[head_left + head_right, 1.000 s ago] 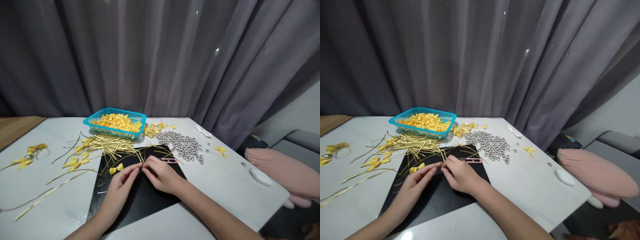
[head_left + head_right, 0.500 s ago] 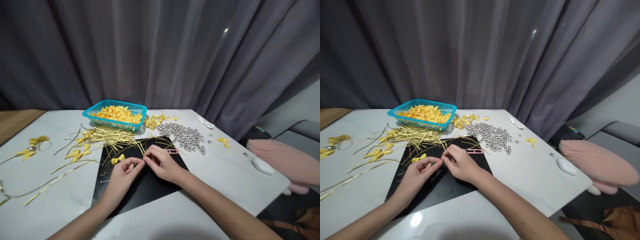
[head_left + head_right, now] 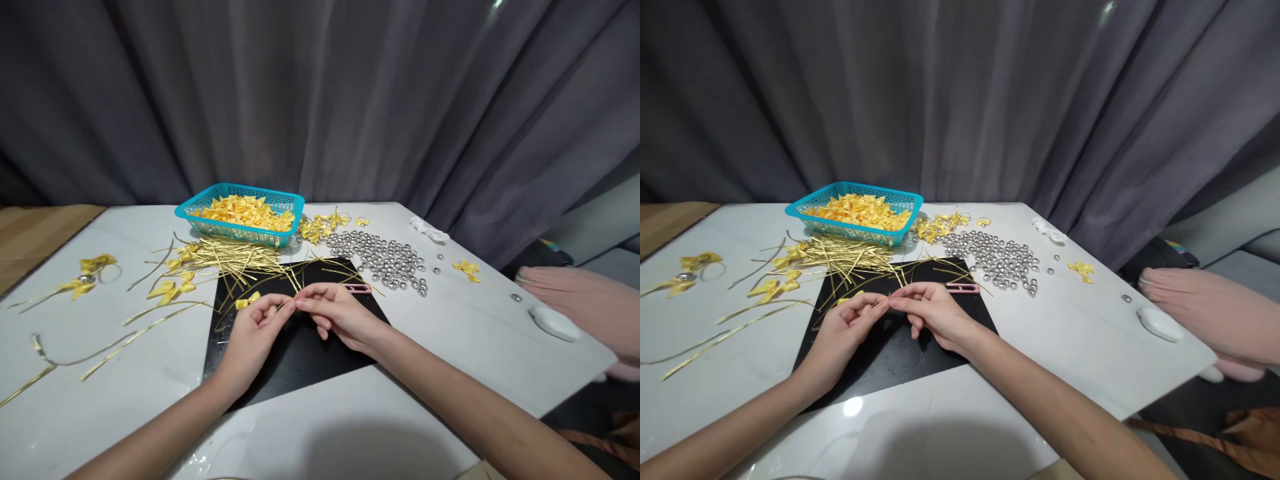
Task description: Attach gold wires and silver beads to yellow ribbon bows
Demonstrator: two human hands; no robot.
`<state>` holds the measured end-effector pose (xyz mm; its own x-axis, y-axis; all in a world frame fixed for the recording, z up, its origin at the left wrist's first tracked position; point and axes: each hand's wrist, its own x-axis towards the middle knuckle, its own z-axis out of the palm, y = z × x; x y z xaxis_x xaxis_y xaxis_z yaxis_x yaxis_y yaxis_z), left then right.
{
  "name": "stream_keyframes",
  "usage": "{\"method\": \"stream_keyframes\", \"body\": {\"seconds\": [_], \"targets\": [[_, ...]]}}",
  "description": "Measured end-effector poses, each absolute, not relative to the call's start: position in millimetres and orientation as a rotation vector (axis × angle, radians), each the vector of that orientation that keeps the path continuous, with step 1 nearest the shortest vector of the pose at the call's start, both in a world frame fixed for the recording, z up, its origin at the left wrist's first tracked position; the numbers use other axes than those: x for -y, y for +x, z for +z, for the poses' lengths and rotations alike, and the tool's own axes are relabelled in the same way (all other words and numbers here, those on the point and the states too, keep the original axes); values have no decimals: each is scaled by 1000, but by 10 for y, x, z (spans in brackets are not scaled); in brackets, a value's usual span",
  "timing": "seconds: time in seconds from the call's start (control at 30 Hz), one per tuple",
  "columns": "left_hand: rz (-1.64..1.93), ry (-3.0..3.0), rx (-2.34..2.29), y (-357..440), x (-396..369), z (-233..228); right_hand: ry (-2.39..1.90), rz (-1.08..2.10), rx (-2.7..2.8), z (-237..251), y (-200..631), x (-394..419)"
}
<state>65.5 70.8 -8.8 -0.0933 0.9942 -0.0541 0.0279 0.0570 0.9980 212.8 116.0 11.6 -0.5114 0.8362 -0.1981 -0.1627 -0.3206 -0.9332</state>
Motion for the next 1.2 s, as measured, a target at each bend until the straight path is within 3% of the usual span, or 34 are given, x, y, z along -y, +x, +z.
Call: {"method": "stream_keyframes", "body": {"seconds": [0.27, 0.77, 1.2], "targets": [[1234, 1080, -1277, 663, -701, -25, -847, 1898, 1336, 32, 2095, -1134], [1246, 1084, -1326, 670, -686, -35, -949, 1430, 1699, -70, 2063, -1056], [1354, 1175, -1267, 685, -673, -53, -937, 1343, 1818, -52, 2084, -1056]]}}
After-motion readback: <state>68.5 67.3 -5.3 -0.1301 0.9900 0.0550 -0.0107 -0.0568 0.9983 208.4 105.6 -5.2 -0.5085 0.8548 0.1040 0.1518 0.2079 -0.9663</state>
